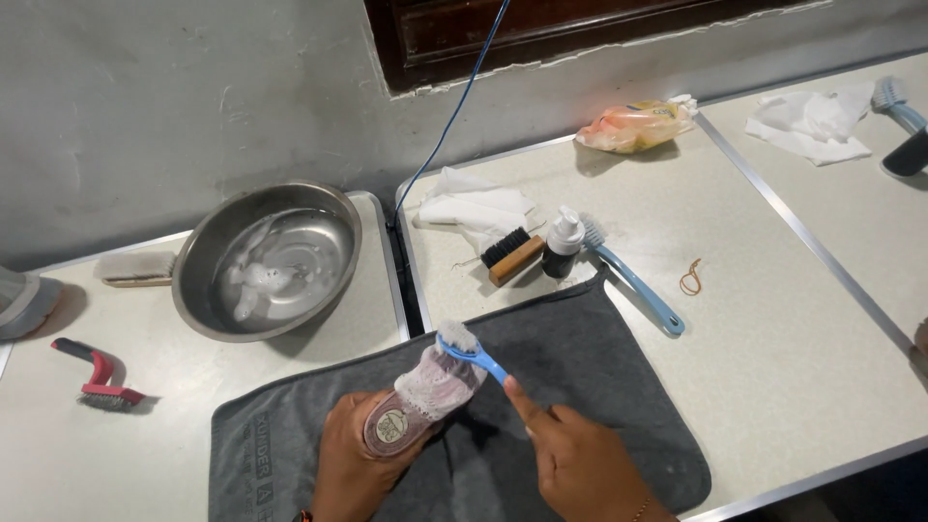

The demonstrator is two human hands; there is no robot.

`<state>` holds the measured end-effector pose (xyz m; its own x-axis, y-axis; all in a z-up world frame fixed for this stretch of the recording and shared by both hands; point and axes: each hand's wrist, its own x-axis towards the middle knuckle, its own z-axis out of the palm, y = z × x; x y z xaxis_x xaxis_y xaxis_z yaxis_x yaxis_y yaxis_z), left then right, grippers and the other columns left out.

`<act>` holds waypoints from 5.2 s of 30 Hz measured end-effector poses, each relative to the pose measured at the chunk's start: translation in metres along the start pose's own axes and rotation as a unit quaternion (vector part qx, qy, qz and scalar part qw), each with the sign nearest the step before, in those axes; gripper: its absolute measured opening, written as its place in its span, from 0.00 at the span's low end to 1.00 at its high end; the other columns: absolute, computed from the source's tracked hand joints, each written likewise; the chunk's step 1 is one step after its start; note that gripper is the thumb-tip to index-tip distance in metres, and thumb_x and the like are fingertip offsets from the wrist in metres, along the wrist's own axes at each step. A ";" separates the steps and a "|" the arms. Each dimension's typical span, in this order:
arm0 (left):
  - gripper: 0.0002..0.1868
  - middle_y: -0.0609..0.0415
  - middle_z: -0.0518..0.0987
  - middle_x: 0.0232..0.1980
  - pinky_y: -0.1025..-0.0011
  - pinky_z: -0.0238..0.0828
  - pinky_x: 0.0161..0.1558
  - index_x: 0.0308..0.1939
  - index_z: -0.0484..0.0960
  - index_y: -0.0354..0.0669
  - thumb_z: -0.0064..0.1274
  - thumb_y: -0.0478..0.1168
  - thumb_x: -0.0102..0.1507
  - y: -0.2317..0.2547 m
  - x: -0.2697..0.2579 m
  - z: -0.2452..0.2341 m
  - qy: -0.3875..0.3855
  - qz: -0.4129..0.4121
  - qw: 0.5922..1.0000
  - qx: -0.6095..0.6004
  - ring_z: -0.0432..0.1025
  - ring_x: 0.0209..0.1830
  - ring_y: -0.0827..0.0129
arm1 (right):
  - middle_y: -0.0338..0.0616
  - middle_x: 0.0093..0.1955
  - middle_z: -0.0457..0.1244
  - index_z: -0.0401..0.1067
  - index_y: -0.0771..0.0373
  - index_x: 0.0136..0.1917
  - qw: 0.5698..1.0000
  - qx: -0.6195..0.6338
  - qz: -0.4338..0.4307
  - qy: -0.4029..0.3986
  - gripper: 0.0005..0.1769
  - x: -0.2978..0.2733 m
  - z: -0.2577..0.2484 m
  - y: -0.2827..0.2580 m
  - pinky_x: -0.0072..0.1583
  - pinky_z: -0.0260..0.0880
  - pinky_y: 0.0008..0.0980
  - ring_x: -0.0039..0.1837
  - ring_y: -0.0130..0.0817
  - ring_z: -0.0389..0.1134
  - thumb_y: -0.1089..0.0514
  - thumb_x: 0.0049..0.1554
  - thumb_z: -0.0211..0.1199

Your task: The person applies cleaning foam to a pink slipper and scrubs the sole with a blue brush. They repeatedly dip the brush in a metal bowl of water and continue scrubbing the sole and upper fabric. The slipper is wiped with a gray towel and scrubbed again.

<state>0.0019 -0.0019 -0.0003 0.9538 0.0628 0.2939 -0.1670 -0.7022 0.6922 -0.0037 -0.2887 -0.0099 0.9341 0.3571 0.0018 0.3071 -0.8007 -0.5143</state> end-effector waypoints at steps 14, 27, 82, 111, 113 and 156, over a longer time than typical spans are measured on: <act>0.28 0.58 0.82 0.40 0.66 0.71 0.45 0.44 0.90 0.57 0.79 0.52 0.42 -0.024 -0.009 0.010 -0.005 -0.044 0.999 0.007 0.76 0.40 0.66 | 0.31 0.26 0.50 0.62 0.20 0.75 0.991 -0.060 0.076 0.097 0.38 -0.037 0.036 -0.019 0.28 0.51 0.40 0.23 0.31 0.52 0.51 0.56 0.65; 0.27 0.59 0.82 0.39 0.67 0.70 0.45 0.45 0.90 0.58 0.79 0.53 0.43 -0.017 -0.010 0.008 -0.003 -0.036 0.999 -0.008 0.75 0.40 0.68 | 0.20 0.56 0.66 0.30 0.07 0.81 0.948 0.038 0.168 -0.267 0.49 -0.061 0.035 0.035 0.60 0.70 0.19 0.60 0.16 0.74 0.42 0.62 0.58; 0.30 0.68 0.89 0.43 0.64 0.65 0.56 0.49 0.86 0.59 0.71 0.60 0.45 0.013 0.007 -0.022 -0.073 -0.044 0.994 -0.065 0.78 0.43 0.64 | 0.43 0.44 0.65 0.45 0.33 0.85 0.967 -0.181 -0.002 -0.180 0.49 0.265 -0.048 -0.214 0.42 0.66 0.38 0.43 0.42 0.66 0.62 0.53 0.43; 0.28 0.64 0.87 0.36 0.65 0.66 0.48 0.45 0.85 0.58 0.67 0.63 0.45 0.018 0.009 -0.020 -0.052 -0.023 0.998 -0.035 0.78 0.37 0.60 | 0.43 0.37 0.64 0.43 0.31 0.86 0.961 -0.198 0.001 -0.191 0.54 0.256 -0.061 -0.191 0.40 0.64 0.40 0.39 0.43 0.64 0.66 0.50 0.42; 0.25 0.69 0.87 0.34 0.67 0.66 0.49 0.41 0.85 0.58 0.71 0.61 0.47 0.019 0.007 -0.017 -0.028 -0.015 0.999 -0.037 0.77 0.34 0.66 | 0.43 0.41 0.67 0.46 0.36 0.85 0.948 -0.241 -0.019 -0.205 0.48 0.258 -0.060 -0.195 0.39 0.65 0.40 0.41 0.43 0.67 0.65 0.54 0.42; 0.24 0.65 0.90 0.34 0.65 0.69 0.43 0.41 0.87 0.60 0.68 0.60 0.45 0.027 0.023 -0.027 -0.043 -0.004 0.999 -0.024 0.81 0.34 0.58 | 0.46 0.28 0.56 0.48 0.45 0.85 0.989 -0.052 -0.140 -0.003 0.41 0.210 -0.049 -0.134 0.32 0.51 0.46 0.30 0.43 0.54 0.63 0.60 0.44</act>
<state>0.0128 -0.0004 0.0428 0.9729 0.0055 0.2311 -0.1686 -0.6671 0.7257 0.1600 -0.1303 0.1018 0.8082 0.5753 0.1260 0.5714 -0.7142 -0.4042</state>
